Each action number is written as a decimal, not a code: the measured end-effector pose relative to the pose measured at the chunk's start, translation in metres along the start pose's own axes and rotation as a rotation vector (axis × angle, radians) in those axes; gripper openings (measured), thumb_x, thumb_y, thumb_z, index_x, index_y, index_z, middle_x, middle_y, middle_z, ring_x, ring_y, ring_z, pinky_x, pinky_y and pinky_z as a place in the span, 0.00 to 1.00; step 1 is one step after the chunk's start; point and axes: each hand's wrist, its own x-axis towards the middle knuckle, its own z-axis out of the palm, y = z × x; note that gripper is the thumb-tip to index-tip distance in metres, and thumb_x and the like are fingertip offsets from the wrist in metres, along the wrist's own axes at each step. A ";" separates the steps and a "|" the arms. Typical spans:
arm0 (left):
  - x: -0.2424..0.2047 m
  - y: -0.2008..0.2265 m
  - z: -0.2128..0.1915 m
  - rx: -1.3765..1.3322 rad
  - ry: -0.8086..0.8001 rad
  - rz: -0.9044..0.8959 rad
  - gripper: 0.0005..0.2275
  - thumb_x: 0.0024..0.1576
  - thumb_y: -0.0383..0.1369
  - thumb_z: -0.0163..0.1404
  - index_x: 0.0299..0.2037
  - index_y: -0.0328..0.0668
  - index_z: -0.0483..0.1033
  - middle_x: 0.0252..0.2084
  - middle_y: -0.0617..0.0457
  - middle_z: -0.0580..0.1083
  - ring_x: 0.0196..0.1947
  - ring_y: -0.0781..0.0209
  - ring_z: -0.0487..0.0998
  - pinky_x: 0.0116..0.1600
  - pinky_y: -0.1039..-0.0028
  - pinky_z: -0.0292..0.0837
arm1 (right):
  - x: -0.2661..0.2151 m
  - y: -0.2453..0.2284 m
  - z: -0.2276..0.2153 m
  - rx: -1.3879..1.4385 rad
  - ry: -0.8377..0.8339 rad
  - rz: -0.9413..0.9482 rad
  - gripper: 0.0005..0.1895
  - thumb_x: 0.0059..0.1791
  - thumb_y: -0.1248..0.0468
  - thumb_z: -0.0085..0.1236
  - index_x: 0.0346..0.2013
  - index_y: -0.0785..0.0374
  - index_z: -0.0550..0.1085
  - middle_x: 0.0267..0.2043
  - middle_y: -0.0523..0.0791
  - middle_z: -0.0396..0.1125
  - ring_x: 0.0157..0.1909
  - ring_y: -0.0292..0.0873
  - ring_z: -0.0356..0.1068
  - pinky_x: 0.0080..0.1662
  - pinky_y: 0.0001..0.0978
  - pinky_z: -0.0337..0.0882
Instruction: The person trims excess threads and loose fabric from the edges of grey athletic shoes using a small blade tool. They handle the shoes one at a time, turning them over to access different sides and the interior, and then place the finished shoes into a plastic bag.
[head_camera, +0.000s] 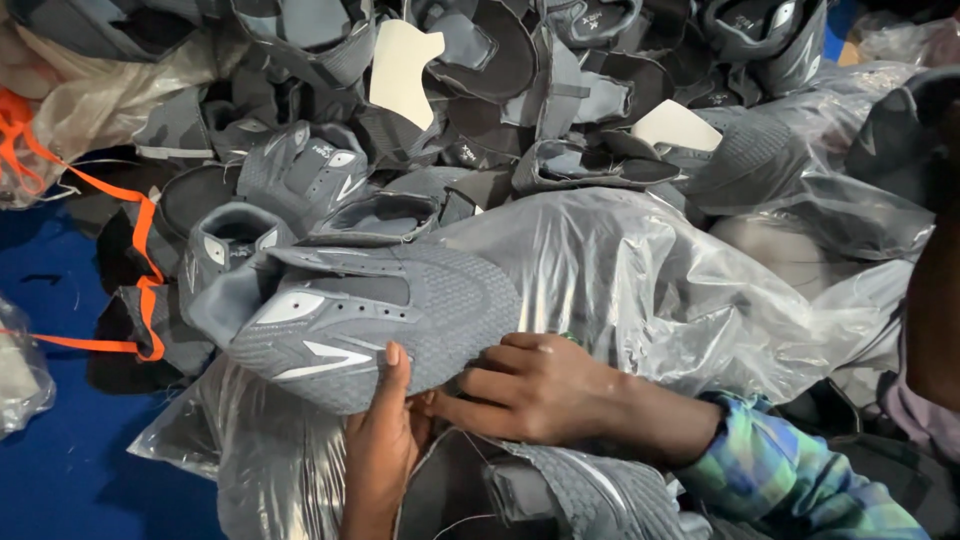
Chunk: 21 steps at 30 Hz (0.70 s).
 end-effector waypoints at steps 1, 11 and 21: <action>-0.002 0.004 0.005 -0.030 -0.035 0.020 0.25 0.60 0.38 0.52 0.66 0.36 0.65 0.57 0.48 0.72 0.50 0.58 0.74 0.48 0.67 0.70 | -0.001 0.000 0.001 0.028 -0.010 0.010 0.22 0.48 0.61 0.58 0.57 0.57 0.75 0.33 0.39 0.63 0.33 0.38 0.69 0.34 0.32 0.71; -0.008 0.022 0.022 -0.295 -0.142 0.225 0.27 0.60 0.31 0.50 0.71 0.42 0.57 0.66 0.50 0.68 0.64 0.51 0.70 0.64 0.52 0.68 | 0.013 0.004 -0.068 0.842 -0.110 0.393 0.28 0.50 0.53 0.61 0.59 0.65 0.69 0.46 0.49 0.71 0.43 0.49 0.76 0.40 0.39 0.75; 0.015 0.025 -0.016 -0.523 -0.223 0.266 0.24 0.66 0.32 0.49 0.72 0.37 0.61 0.74 0.45 0.64 0.74 0.47 0.63 0.75 0.49 0.55 | -0.002 -0.031 -0.058 0.681 -0.807 0.506 0.25 0.54 0.59 0.52 0.66 0.61 0.66 0.54 0.48 0.64 0.31 0.53 0.72 0.35 0.48 0.72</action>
